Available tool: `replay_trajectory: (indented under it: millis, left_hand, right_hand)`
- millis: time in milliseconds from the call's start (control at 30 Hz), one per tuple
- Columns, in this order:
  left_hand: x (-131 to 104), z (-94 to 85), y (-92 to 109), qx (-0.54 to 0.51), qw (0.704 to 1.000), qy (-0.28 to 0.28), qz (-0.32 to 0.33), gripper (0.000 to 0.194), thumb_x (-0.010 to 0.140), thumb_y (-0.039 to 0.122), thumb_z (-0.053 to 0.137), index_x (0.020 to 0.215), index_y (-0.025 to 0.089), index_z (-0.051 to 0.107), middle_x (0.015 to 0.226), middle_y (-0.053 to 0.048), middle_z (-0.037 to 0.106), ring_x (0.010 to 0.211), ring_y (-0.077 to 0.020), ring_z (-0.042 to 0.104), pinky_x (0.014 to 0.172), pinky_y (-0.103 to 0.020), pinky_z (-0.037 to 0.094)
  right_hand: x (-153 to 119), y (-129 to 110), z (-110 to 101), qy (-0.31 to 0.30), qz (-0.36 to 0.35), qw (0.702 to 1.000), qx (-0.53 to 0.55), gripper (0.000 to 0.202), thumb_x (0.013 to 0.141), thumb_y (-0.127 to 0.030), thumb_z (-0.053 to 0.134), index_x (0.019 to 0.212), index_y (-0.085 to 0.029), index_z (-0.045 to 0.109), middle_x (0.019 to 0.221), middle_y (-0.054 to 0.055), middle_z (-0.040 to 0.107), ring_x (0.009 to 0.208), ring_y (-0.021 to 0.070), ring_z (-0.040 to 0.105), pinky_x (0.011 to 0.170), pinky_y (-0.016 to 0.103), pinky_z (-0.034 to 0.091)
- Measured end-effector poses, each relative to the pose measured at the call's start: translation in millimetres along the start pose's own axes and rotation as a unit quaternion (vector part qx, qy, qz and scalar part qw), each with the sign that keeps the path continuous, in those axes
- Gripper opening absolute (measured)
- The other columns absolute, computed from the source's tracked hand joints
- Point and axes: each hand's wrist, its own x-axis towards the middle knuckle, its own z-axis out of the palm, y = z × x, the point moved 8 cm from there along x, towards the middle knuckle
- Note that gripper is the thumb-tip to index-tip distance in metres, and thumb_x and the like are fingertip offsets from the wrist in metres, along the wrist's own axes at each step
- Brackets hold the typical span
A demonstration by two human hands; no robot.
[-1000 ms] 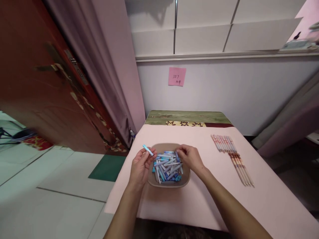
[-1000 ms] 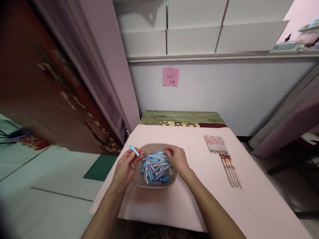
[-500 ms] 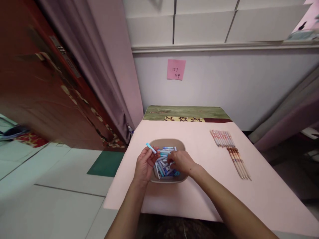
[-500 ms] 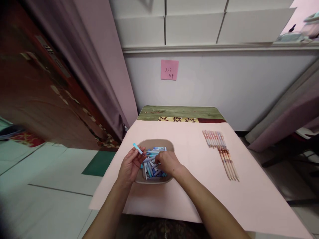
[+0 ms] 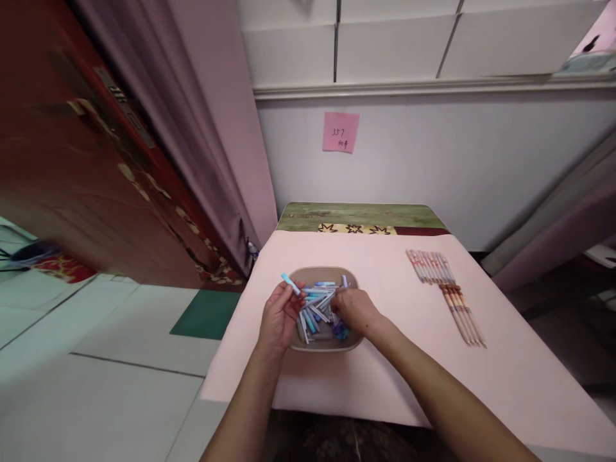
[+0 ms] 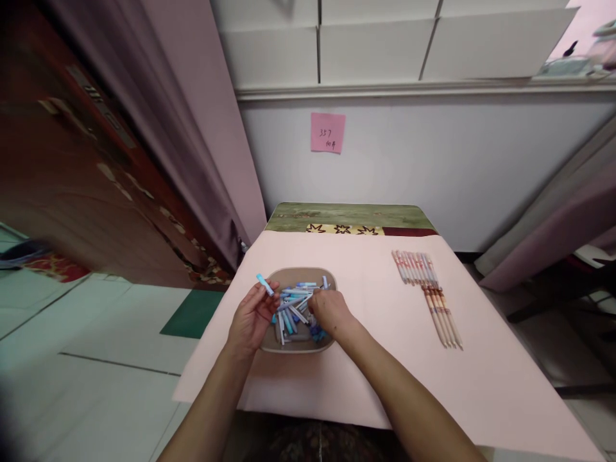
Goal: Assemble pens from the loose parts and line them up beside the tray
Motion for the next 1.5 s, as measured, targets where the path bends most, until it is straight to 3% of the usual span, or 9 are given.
replay_trajectory:
  millis: [233,333,567,833,1167,1400,1467,1500]
  left_hand:
    - [0.1,0.6,0.7,-0.003,1.000,-0.002,0.005,0.017,0.077,0.020,0.068,0.093,0.015,0.063,0.092,-0.006,0.071,0.069,-0.0115,0.065,0.063,-0.022,0.054]
    - [-0.2,0.9,1.4,-0.006,1.000,-0.006,0.006,0.017,0.078,0.019,0.068,0.094,0.015,0.064,0.093,-0.007,0.071,0.070,-0.0116,0.065,0.065,-0.023,0.054]
    - [1.0,-0.8,1.0,-0.001,1.000,-0.002,0.007,0.018,0.078,0.018,0.067,0.096,0.014,0.064,0.094,-0.007,0.071,0.069,-0.0118,0.065,0.063,-0.023,0.054]
    - [1.3,0.8,0.5,0.002,1.000,-0.006,0.005,0.019,0.078,0.019,0.067,0.095,0.014,0.064,0.093,-0.007,0.071,0.067,-0.0109,0.063,0.060,-0.022,0.052]
    - [2.8,3.2,-0.6,0.016,1.000,-0.007,-0.005,0.020,0.076,0.020,0.069,0.094,0.014,0.062,0.089,-0.007,0.071,0.067,-0.0104,0.064,0.064,-0.021,0.053]
    - [-7.9,17.3,4.3,0.074,0.997,-0.023,0.015,0.022,0.073,0.024,0.072,0.091,0.015,0.063,0.088,-0.007,0.071,0.066,-0.0118,0.064,0.065,-0.024,0.051]
    - [-14.0,25.8,8.2,0.125,0.990,-0.038,0.045,0.021,0.072,0.024,0.073,0.089,0.016,0.064,0.086,-0.006,0.072,0.067,-0.0136,0.064,0.067,-0.026,0.051]
    - [-17.5,30.5,11.3,0.159,0.984,-0.046,0.068,0.020,0.071,0.023,0.073,0.088,0.016,0.064,0.086,-0.006,0.071,0.068,-0.0149,0.065,0.069,-0.028,0.051]
  right_hand:
    - [-9.7,-4.3,4.0,-0.019,-0.024,0.999,0.027,0.018,0.075,-0.019,0.064,0.083,-0.028,0.076,0.085,0.005,0.074,0.082,0.0222,0.068,0.070,0.026,0.047]
    - [-6.9,-5.1,0.4,-0.003,-0.007,0.999,0.031,0.018,0.079,-0.023,0.061,0.087,-0.026,0.076,0.085,0.006,0.074,0.081,0.0221,0.068,0.069,0.026,0.047]
    - [15.5,-5.4,4.8,0.028,0.020,0.999,0.021,0.026,0.085,-0.013,0.050,0.091,-0.020,0.074,0.095,0.011,0.073,0.088,0.0224,0.068,0.074,0.028,0.048]
    - [26.4,-25.6,9.8,0.022,-0.033,0.999,-0.008,0.029,0.088,-0.011,0.044,0.094,-0.012,0.072,0.095,0.017,0.072,0.087,0.0247,0.068,0.075,0.031,0.050]
    - [34.6,-44.6,15.6,0.017,-0.057,0.998,-0.002,0.020,0.084,-0.011,0.052,0.078,-0.010,0.070,0.083,0.018,0.072,0.084,0.0233,0.068,0.074,0.029,0.050]
    - [12.5,-20.7,-13.7,0.090,-0.019,0.995,0.048,0.018,0.083,-0.013,0.049,0.089,-0.011,0.065,0.088,0.016,0.071,0.080,0.0215,0.068,0.069,0.027,0.049]
    - [-0.9,-8.9,-16.9,0.107,-0.010,0.987,0.116,0.016,0.084,-0.016,0.046,0.087,-0.015,0.061,0.080,0.009,0.071,0.071,0.0169,0.068,0.064,0.023,0.048]
    - [-7.7,-1.7,-16.3,0.115,-0.002,0.967,0.226,0.013,0.084,-0.018,0.046,0.084,-0.017,0.059,0.072,0.005,0.070,0.064,0.0148,0.066,0.059,0.021,0.048]
